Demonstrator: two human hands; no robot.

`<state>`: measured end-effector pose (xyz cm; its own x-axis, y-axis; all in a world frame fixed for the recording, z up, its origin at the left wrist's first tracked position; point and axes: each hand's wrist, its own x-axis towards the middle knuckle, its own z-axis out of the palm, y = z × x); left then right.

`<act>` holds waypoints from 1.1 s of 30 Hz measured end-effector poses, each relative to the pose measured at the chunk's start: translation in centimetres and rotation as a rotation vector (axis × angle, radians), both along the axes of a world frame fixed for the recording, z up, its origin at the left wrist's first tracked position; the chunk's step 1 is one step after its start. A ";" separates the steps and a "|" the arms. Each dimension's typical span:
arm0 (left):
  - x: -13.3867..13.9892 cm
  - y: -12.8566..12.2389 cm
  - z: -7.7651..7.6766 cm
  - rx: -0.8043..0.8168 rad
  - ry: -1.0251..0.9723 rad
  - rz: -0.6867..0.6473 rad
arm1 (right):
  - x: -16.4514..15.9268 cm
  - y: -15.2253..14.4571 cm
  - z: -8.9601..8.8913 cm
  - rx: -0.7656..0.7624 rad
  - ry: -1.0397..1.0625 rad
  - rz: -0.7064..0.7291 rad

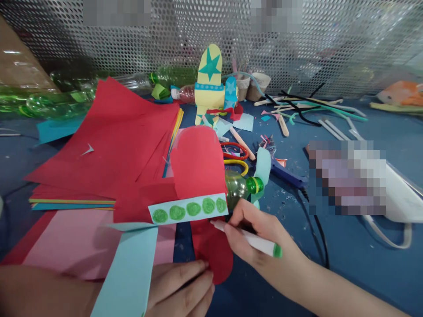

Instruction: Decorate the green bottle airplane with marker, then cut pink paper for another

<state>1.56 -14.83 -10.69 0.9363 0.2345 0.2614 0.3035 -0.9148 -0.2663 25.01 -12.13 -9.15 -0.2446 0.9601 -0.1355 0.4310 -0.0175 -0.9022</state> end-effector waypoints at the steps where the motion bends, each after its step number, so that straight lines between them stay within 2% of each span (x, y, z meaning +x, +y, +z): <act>1: 0.1 0.1 0.1 -0.005 -0.009 0.006 | 0.0 0.0 0.0 0.011 -0.004 0.004; 8: 0.2 0.1 -0.1 -0.022 -0.082 0.017 | -0.1 0.0 0.1 0.045 -0.014 -0.018; 14: 0.0 -0.2 -0.9 0.009 -0.010 -0.024 | 0.0 -0.1 0.1 0.049 -0.026 -0.004; 17: 0.2 -0.2 -1.0 0.026 -0.044 -0.011 | 0.0 0.0 0.1 0.078 -0.009 -0.018; 20: 0.4 -0.1 -0.9 0.029 -0.115 0.009 | 0.0 0.1 0.2 0.048 -0.014 0.010; 27: 0.4 0.2 -0.4 0.008 -0.120 0.013 | 0.3 -0.1 -0.1 0.032 -0.028 0.007; 33: 0.4 0.3 0.1 0.032 -0.046 0.001 | 0.2 -0.2 -0.1 0.023 -0.019 -0.009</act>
<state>2.00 -14.53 -10.54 0.9229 0.2265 0.3114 0.3171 -0.9057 -0.2813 25.24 -12.34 -9.28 -0.2334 0.9651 -0.1184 0.4481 -0.0013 -0.8940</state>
